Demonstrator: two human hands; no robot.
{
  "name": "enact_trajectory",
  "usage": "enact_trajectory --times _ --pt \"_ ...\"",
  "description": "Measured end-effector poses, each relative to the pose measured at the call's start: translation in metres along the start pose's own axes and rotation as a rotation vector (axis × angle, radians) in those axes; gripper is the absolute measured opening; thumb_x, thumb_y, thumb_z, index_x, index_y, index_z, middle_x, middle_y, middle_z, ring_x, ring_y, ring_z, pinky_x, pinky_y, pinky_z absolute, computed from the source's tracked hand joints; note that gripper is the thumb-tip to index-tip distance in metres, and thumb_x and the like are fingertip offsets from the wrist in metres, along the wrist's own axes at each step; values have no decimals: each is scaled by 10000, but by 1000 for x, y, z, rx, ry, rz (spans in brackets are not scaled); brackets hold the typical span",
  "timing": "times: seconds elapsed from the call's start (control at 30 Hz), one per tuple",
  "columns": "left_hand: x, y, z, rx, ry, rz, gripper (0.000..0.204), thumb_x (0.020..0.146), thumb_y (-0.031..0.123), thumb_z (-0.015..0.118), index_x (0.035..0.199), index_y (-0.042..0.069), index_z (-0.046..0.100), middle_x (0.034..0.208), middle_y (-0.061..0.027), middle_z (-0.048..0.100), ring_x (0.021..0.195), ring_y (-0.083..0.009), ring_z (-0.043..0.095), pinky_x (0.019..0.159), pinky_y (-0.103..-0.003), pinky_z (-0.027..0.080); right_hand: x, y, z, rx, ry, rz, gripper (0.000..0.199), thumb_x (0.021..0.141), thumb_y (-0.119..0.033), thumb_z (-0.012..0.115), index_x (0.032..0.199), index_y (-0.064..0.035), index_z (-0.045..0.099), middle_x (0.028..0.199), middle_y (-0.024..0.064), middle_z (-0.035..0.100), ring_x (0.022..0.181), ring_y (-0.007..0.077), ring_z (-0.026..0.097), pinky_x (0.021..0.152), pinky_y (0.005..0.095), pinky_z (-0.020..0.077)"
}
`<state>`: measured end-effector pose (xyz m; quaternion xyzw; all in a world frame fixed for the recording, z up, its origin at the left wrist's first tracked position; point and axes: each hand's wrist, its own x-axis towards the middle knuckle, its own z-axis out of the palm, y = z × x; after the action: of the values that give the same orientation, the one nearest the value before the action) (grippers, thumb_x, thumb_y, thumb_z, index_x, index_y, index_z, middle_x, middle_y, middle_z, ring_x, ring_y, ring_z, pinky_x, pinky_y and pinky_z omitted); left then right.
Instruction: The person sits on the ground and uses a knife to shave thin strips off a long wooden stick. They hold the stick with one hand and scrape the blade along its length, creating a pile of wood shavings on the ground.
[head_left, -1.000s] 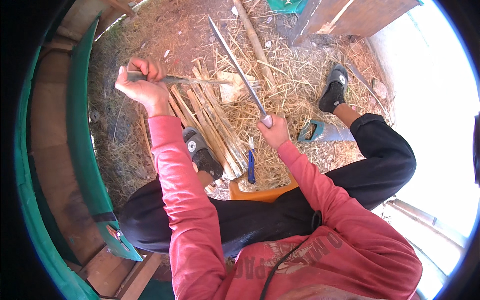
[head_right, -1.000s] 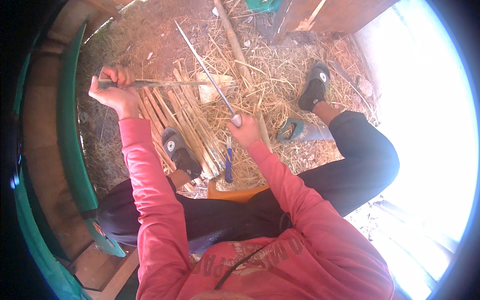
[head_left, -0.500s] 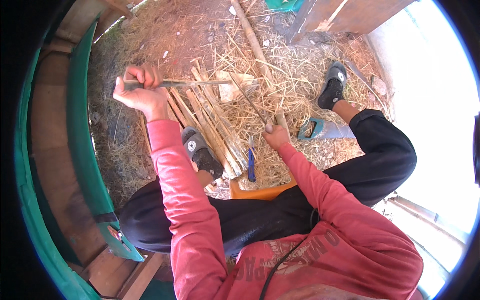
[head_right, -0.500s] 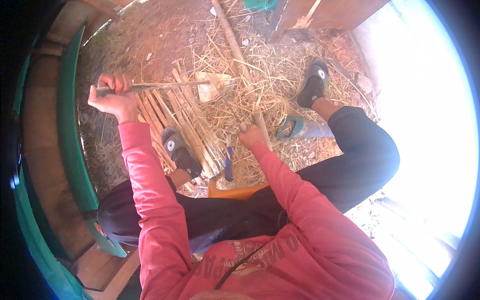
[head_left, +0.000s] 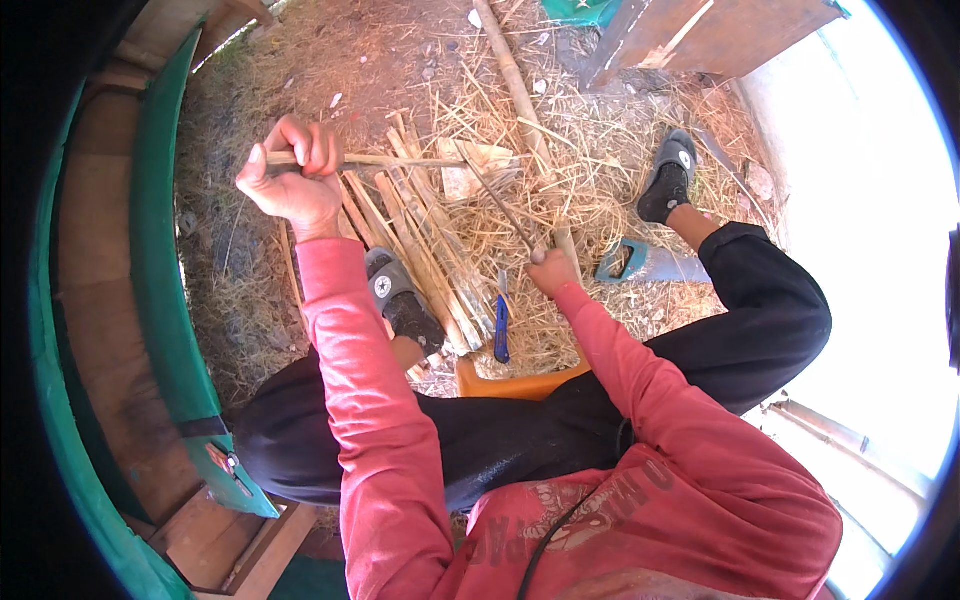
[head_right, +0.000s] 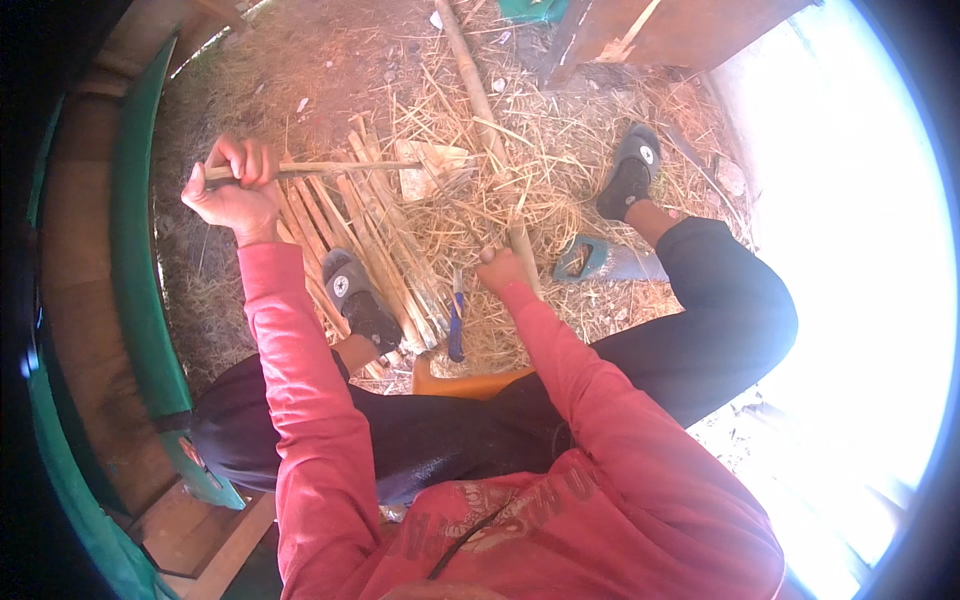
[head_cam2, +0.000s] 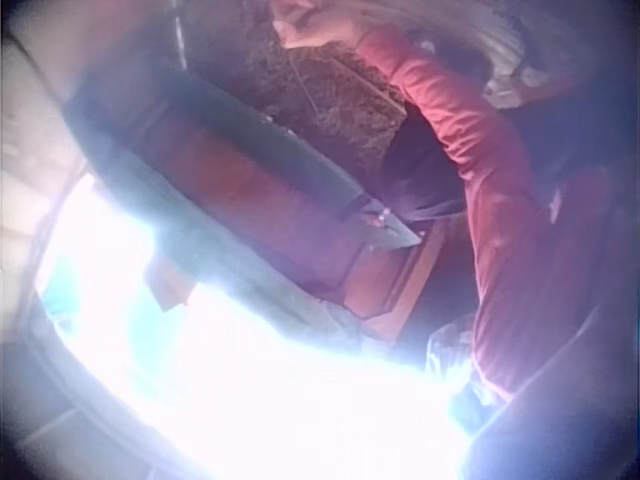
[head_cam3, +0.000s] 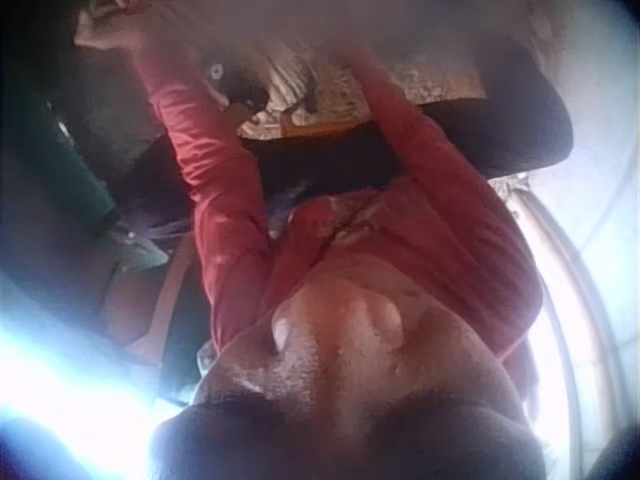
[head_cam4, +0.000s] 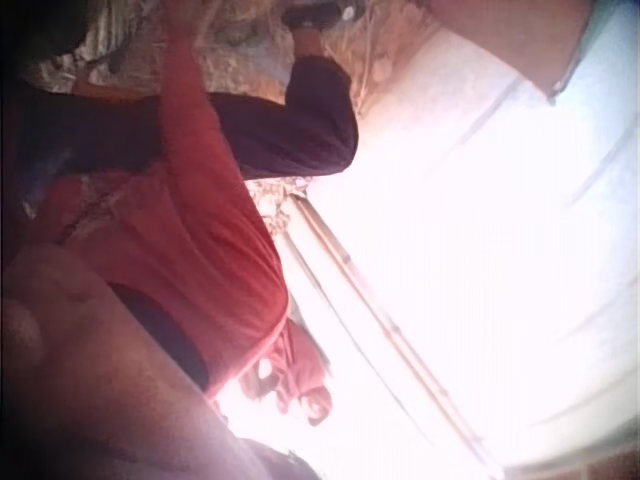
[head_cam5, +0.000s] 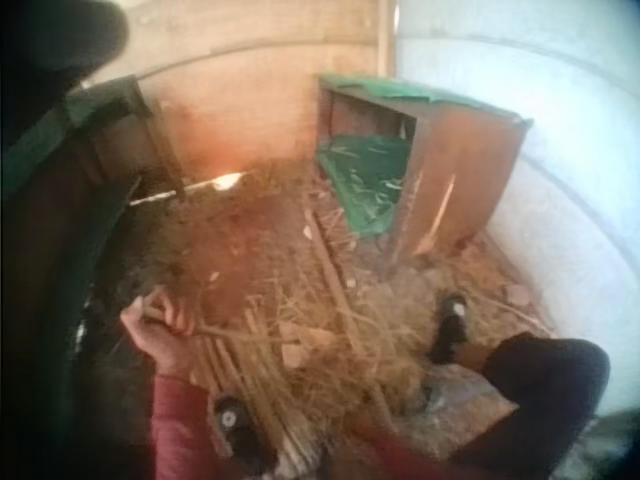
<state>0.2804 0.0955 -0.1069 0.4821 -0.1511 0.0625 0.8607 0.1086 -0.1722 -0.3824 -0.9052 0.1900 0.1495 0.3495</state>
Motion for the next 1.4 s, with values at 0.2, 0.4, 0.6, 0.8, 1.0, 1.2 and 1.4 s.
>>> enact_trajectory --times 0.2,0.4,0.6,0.8,1.0,1.2,1.4 --pt "-3 4 -8 -13 18 19 540 772 596 475 613 93 358 490 16 262 443 -98 190 438 -276 142 -11 -34 -27 239 -25 -103 265 760 -259 672 798 3 651 677 101 633 617 197 619 597 356 489" --pt "-1 6 -4 7 -77 29 540 770 585 484 612 82 363 489 21 259 451 -100 216 443 -279 171 -26 -88 -56 410 136 -198 256 731 -210 701 871 -4 644 701 179 658 698 350 653 648 415 507" --pt "-6 8 -12 -23 -15 50 531 770 581 489 605 92 363 486 29 252 444 -102 209 459 -274 175 -18 1 -15 -247 -142 -40 374 791 -358 607 948 -23 667 1011 247 651 994 378 620 878 468 481" --pt "-9 10 -19 -51 -55 9 533 766 584 501 603 96 364 486 36 264 452 -96 203 463 -266 171 -11 -17 -27 178 -158 38 409 796 -375 593 930 3 675 984 241 654 969 374 621 858 430 477" --pt "-7 12 -19 -48 -88 -29 540 758 590 514 602 93 370 492 35 276 452 -95 217 463 -261 178 -18 -81 -49 539 55 -253 244 749 -216 691 837 9 661 715 168 667 671 366 640 636 415 498" --pt "-8 13 -16 -57 -95 -52 506 725 579 538 620 113 372 499 37 293 460 -96 221 504 -261 201 -6 -2 9 -48 -17 -81 345 786 -322 633 908 -1 670 885 228 669 870 388 644 803 454 493" --pt "-12 15 -25 -49 -66 -25 518 730 602 536 624 121 377 494 42 294 457 -91 215 504 -269 188 -9 -12 -22 1 -51 -75 411 802 -383 588 921 1 672 990 247 656 952 380 627 898 451 472"
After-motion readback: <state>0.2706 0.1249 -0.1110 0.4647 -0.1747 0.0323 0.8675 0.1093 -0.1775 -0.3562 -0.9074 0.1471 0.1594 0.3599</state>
